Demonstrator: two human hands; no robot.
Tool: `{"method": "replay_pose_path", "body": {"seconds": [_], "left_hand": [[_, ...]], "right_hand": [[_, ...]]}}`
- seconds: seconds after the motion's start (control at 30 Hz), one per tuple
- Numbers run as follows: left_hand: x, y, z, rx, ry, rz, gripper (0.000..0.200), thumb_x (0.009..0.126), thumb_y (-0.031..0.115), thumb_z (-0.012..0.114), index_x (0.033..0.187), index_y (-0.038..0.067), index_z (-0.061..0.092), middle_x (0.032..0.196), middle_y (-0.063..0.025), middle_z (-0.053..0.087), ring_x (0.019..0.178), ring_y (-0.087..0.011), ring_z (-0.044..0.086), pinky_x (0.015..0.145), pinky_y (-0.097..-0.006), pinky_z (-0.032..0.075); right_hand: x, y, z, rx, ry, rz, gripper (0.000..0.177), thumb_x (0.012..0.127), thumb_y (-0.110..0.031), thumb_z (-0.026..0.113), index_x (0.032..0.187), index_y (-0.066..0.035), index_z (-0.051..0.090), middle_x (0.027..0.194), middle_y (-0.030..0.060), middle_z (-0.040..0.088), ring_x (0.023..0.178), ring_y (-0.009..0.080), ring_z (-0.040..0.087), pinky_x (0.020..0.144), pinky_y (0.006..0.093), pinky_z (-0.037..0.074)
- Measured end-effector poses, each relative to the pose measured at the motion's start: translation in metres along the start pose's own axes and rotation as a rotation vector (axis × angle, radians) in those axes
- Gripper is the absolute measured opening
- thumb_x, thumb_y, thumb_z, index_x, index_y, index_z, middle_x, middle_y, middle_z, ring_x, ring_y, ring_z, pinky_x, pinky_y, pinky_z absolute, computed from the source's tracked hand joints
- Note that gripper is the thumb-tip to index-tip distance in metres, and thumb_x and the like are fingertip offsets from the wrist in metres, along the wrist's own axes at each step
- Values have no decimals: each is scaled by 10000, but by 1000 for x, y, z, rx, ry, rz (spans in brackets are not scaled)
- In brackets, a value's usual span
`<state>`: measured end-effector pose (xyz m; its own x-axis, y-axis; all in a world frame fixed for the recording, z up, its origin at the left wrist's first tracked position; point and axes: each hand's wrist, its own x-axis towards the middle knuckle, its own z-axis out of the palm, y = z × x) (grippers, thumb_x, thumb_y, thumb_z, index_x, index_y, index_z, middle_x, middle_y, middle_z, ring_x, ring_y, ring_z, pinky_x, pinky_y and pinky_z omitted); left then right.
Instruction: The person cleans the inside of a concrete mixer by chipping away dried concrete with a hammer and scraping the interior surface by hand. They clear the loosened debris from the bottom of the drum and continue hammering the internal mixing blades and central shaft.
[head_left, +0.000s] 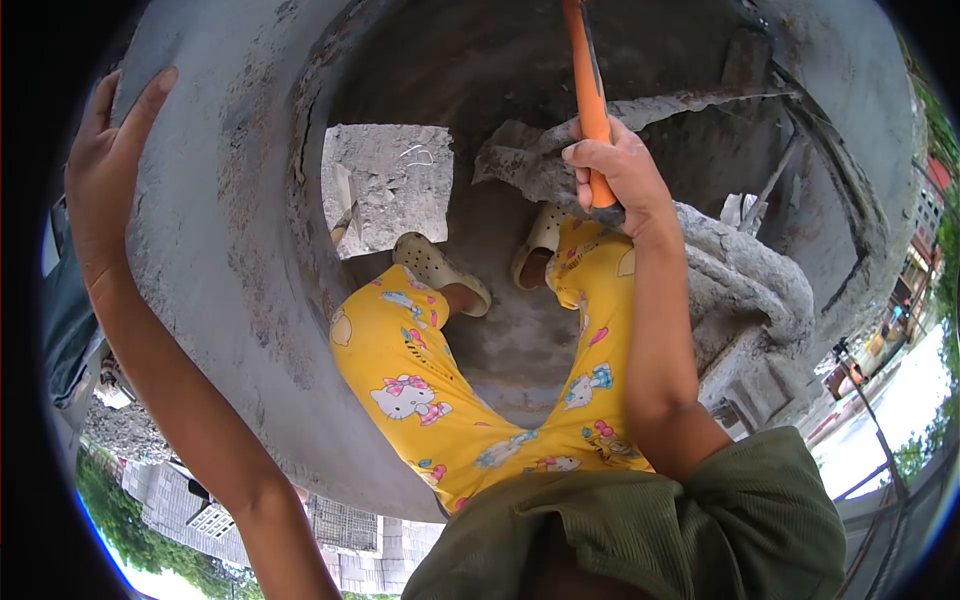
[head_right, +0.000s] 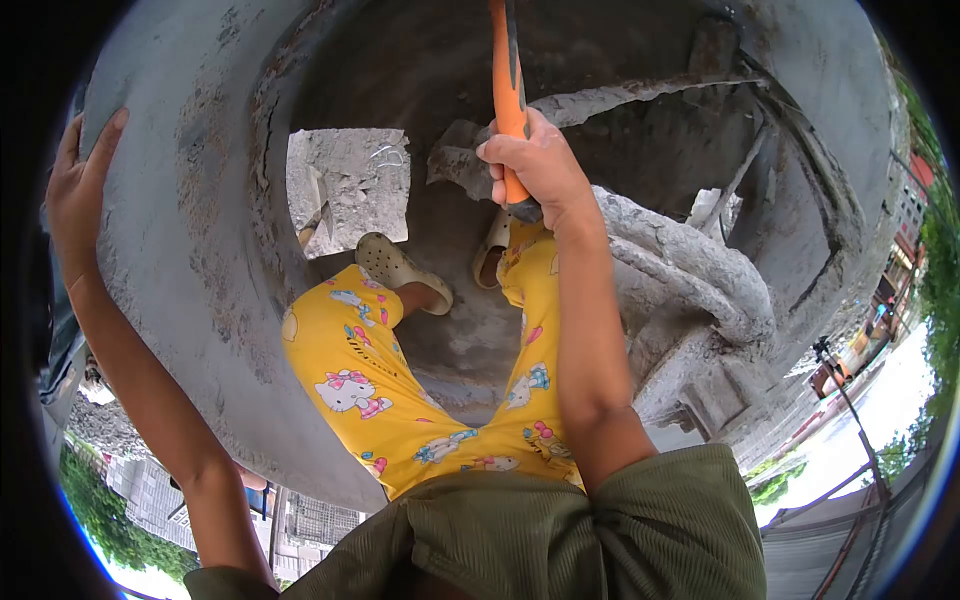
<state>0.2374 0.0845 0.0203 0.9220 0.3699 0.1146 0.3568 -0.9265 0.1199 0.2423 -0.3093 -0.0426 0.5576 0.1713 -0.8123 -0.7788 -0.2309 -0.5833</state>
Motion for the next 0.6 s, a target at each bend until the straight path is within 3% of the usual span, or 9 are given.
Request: {"method": "replay_pose_path", "body": {"seconds": [0.1,0.13,0.37,0.47,0.53,0.6], "left_hand": [[0,-10,6,7,10,-63,820,592,662,571,1145,60,511,876,-163,618,805,-236,623,781,-360,453],[-4,0,5,37,61,-50,621,693,545,577,1088,67,545,866,-159,616,722,-220,630,701,-371,488],[-8,43,-19,-109,156,117,321,616,216,747,704,-30,560,669,-119,601,561,-181,538,553,-308,463],[-23,62,-25,-116,73,50,358,645,248,734,637,-20,495,605,-120,564,511,-173,523,463,-309,474],[-22,55,-12,-105,126,16,365,668,229,718,609,5,435,576,-113,535,487,-166,515,416,-291,481],[-36,63,-6,-144,209,37,327,675,221,714,676,-16,489,607,-124,551,498,-166,526,427,-279,486]], "right_hand": [[6,-4,2,-5,29,-36,307,654,-130,580,897,-4,441,572,37,470,384,109,454,385,234,387],[7,-3,4,-7,44,-36,325,652,-126,580,918,3,445,573,38,472,380,110,456,382,232,384],[-7,18,-9,35,66,-89,339,640,-111,573,926,16,441,558,47,476,366,102,442,374,214,349],[-19,29,-2,28,171,-181,411,616,-141,585,952,37,427,553,21,432,337,75,371,334,172,328],[-33,36,6,64,256,-206,402,602,-116,583,945,37,440,531,10,429,356,70,387,369,179,314],[-44,40,12,72,325,-212,419,576,-106,589,940,45,447,516,0,419,369,64,391,389,181,302]]}}
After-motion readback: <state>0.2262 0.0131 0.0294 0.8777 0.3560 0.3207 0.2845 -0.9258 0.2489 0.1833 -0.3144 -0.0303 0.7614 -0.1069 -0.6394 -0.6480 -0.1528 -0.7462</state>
